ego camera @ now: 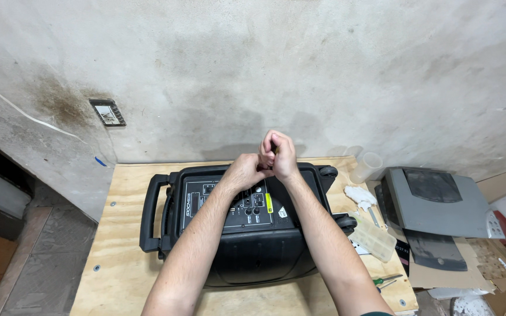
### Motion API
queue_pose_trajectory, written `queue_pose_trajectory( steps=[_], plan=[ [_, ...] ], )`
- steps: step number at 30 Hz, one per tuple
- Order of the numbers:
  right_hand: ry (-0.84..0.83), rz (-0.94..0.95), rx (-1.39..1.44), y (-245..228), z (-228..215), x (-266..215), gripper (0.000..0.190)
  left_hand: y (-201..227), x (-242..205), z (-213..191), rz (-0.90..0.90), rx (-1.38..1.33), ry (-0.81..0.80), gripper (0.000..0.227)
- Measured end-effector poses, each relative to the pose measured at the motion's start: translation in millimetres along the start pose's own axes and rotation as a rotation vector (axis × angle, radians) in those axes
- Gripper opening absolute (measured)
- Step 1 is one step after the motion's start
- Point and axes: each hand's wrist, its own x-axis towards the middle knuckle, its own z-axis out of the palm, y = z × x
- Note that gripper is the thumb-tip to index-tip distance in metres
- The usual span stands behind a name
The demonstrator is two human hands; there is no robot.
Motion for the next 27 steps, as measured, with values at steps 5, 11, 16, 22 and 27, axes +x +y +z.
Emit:
queue_pose_trajectory(
  steps=[5, 11, 16, 22, 27],
  plan=[
    [0.250, 0.012, -0.156, -12, 8, -3, 0.027, -14, 5, 8, -0.008, 0.039, 0.024, 0.026],
    [0.137, 0.116, -0.026, -3, -3, 10, 0.036, -1, 1, -1, -0.043, 0.088, -0.033, 0.031],
    [0.099, 0.110, -0.022, -7, 2, 11, 0.027, -8, 6, 3, -0.079, -0.023, -0.041, 0.030],
    [0.245, 0.036, -0.274, -12, 11, 0, 0.035, 0, 3, 0, -0.095, -0.050, -0.034, 0.024],
    [0.051, 0.085, -0.139, 0, 7, -1, 0.025, -30, 15, 12, -0.096, -0.070, -0.017, 0.022]
  ],
)
